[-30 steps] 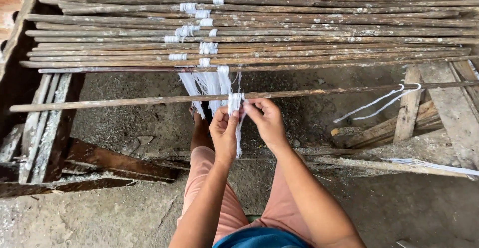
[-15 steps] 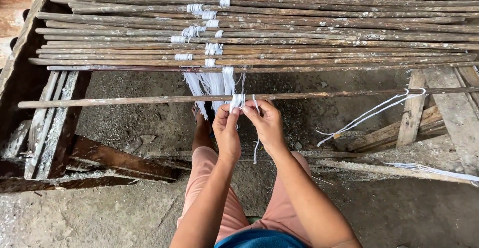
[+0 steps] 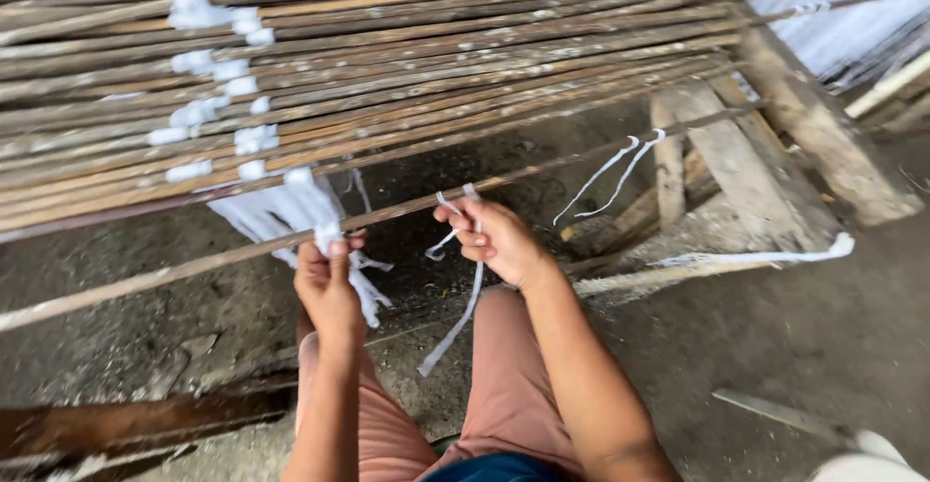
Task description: Tying individual white threads onto a horizontal wooden rod on a loom.
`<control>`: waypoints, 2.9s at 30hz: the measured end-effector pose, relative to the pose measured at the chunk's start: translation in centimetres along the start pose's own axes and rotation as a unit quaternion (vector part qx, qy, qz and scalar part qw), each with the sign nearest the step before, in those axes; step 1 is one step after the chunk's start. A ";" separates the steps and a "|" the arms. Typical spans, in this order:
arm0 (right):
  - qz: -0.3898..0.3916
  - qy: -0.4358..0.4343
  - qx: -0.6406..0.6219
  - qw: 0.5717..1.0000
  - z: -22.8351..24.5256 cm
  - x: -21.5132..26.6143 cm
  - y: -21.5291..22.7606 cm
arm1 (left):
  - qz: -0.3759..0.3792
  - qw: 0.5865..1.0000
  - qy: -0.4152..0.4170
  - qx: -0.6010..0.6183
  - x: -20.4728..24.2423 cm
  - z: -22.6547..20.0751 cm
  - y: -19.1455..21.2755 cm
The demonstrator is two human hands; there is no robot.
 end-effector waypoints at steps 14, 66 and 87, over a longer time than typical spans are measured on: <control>-0.104 0.047 0.066 0.991 10.1 4.6 9.4 | 0.014 0.998 -0.010 -0.063 -0.7 0.9 1.4; 0.042 0.091 0.248 0.963 -6.1 -5.4 -11.1 | -0.002 1.000 -0.017 -0.001 1.1 -2.7 0.8; -0.020 0.102 0.346 0.932 -6.7 -5.1 -7.7 | -0.027 0.998 -0.032 -0.046 1.4 -3.7 1.1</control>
Point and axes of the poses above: each hand's wrist, its own x-axis away from the middle knuckle, its own y-axis out of the back of the hand, z = x × y, the point moved 8 cm from there along -x, towards the middle knuckle, and after that the axes turned 13 degrees about z, right-handed, at the moved point
